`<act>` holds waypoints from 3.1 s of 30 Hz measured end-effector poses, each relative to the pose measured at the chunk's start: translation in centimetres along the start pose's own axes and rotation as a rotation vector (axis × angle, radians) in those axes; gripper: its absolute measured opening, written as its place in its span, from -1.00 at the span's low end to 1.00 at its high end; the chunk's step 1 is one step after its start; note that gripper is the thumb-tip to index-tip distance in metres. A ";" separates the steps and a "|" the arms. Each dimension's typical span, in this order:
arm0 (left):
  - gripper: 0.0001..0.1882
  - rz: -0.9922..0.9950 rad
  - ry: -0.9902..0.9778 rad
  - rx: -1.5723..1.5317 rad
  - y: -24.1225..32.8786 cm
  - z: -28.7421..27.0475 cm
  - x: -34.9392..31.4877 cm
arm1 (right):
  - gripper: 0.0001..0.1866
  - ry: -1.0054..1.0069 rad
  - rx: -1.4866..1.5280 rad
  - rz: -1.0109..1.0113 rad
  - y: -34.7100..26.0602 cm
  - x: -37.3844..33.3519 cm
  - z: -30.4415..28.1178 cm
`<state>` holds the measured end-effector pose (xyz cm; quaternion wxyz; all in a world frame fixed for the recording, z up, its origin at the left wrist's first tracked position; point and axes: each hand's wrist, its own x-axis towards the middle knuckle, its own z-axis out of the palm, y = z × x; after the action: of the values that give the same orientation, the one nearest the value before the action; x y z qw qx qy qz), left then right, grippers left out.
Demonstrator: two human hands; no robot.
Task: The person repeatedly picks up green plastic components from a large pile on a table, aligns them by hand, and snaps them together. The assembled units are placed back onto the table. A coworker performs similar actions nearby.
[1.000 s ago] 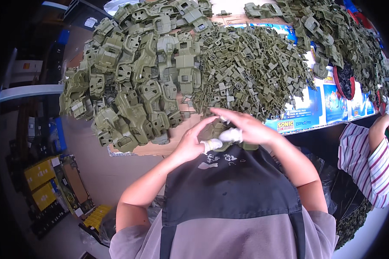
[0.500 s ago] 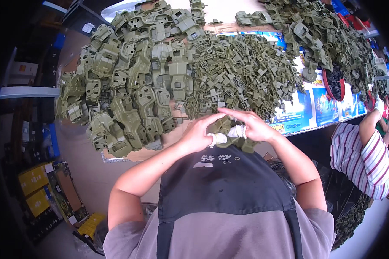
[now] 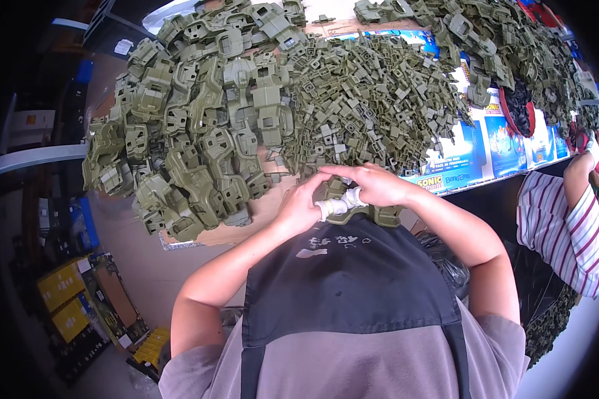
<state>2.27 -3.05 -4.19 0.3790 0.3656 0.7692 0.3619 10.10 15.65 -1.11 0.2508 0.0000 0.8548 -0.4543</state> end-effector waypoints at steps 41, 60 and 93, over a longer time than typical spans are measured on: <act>-0.36 -0.070 -0.252 -0.402 -3.9 1.4 3.3 | -0.33 -0.042 0.360 -0.063 5.6 1.4 0.9; -0.01 -0.004 0.028 -0.640 -1.8 -1.3 4.7 | -0.29 0.276 0.761 -0.051 6.6 1.2 -1.9; -0.15 -0.115 0.050 -1.103 -0.1 -2.7 -1.7 | -0.48 0.393 1.346 0.044 3.8 -6.5 0.3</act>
<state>0.67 -5.24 -2.51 0.5148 0.0617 0.4932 0.6985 16.80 19.11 -1.46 0.0461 0.2547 0.4171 -0.8712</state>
